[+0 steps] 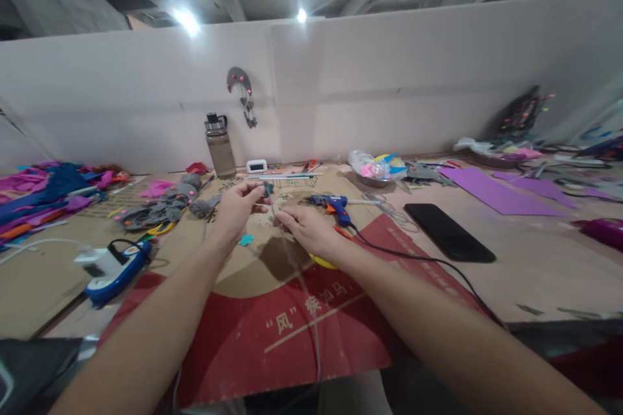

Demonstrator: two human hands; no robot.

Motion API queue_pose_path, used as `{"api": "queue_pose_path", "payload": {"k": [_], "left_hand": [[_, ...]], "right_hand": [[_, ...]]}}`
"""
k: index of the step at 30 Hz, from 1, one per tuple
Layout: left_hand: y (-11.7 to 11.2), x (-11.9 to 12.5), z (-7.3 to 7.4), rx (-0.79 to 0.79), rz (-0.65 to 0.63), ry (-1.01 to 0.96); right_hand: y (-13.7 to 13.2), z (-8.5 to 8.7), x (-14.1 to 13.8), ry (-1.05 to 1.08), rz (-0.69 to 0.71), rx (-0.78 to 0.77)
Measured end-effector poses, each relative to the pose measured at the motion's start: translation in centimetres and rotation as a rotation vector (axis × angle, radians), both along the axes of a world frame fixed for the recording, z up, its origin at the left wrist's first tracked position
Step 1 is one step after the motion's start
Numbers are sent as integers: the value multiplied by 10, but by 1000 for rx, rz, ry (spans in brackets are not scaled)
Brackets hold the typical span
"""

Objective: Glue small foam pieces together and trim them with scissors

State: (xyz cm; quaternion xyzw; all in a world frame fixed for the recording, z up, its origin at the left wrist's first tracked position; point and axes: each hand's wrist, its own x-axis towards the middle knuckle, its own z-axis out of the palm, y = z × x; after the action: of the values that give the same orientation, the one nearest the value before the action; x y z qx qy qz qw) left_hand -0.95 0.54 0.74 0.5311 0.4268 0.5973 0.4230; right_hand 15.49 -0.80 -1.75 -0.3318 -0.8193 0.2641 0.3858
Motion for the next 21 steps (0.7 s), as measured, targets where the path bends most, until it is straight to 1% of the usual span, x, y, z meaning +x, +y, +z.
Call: {"api": "queue_pose_path", "payload": {"k": [2, 4, 6, 10, 12, 14, 16, 17, 18, 19, 20, 21], "left_hand": [[5, -8, 2, 32, 55, -64], [9, -16, 4, 30, 78, -139], [14, -23, 5, 8, 92, -225], [21, -34, 6, -20, 99, -347], [23, -39, 6, -39, 120, -391], [25, -43, 6, -49, 154, -422], [27, -47, 6, -41, 190, -439], [27, -48, 7, -35, 203, -439], [28, -49, 7, -26, 213, -431], [28, -49, 7, -18, 219, -418], [28, -48, 7, -10, 220, -402], [27, -47, 7, -2, 215, -386]], "right_hand": [[-2, 2, 3, -72, 92, -36], [-2, 5, 8, -101, 152, -101], [3, 8, 14, -71, 124, -161], [17, 12, 26, 150, -56, -272], [19, 11, 25, 264, -61, -359], [16, 9, 20, 292, 5, -413], [10, 7, 14, 206, 89, -365], [8, 7, 12, 140, 104, -297], [7, 9, 13, 80, 80, -221], [9, 10, 15, 36, 13, -145], [12, 12, 21, 10, -95, -82], [17, 14, 28, -1, -231, -39]]}}
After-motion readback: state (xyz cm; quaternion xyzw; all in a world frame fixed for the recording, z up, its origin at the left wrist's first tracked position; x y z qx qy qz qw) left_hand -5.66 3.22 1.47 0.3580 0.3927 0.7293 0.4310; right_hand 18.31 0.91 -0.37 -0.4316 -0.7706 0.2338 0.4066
